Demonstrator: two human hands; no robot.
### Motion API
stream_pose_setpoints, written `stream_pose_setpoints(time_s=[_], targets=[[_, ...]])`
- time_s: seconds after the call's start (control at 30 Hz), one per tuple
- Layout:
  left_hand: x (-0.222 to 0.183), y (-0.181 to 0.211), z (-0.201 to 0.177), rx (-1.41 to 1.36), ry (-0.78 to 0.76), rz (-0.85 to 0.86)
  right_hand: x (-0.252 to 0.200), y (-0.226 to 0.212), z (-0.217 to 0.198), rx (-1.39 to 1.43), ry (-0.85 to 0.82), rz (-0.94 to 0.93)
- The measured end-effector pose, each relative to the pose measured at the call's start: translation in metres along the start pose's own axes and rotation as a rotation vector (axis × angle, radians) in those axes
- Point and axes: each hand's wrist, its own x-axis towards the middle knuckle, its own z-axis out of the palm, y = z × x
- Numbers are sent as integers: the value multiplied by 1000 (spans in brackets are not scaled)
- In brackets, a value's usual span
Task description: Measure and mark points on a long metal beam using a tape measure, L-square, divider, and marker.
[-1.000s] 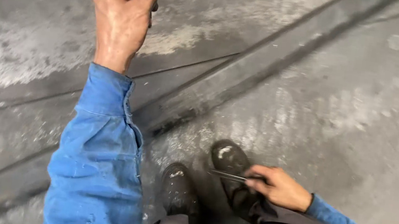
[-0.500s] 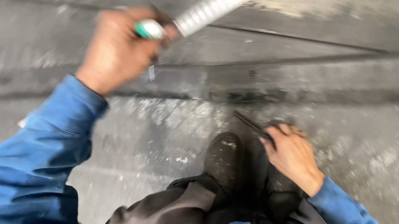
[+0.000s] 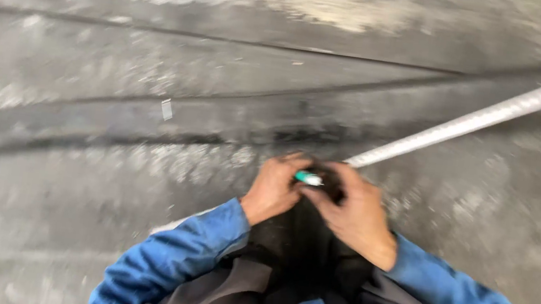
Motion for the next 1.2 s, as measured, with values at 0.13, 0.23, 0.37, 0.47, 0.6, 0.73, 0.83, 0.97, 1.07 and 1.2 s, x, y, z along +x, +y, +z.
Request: stream_pose_setpoints(time_s=[0.13,0.23,0.37,0.47,0.6,0.73,0.83,0.97,1.07,1.2], targets=[[4,-1,-5,11,-15,-14,3,2,7,81,64,-71],[3,-13,-7,-34,81,98,6,11,13,135,119,-118],[0,-50,-1,-54,61,133,9,10,21,239,105,-165],[6,-31,-12,-6,42,129,14,16,24,201,93,-212],[17,-24,-49,117,47,80,29,31,-10,362,288,-146],[22,-24,-108,386,135,112,43,76,-111,-69,589,-34],[25,-26,-129,566,163,151,55,121,-178,-155,630,-61],[25,-9,-135,574,175,132,67,148,-221,-264,580,-147],[24,-12,-133,533,170,68,80,147,-239,-398,536,-178],[23,-21,-130,597,165,48,92,158,-245,-428,452,-212]])
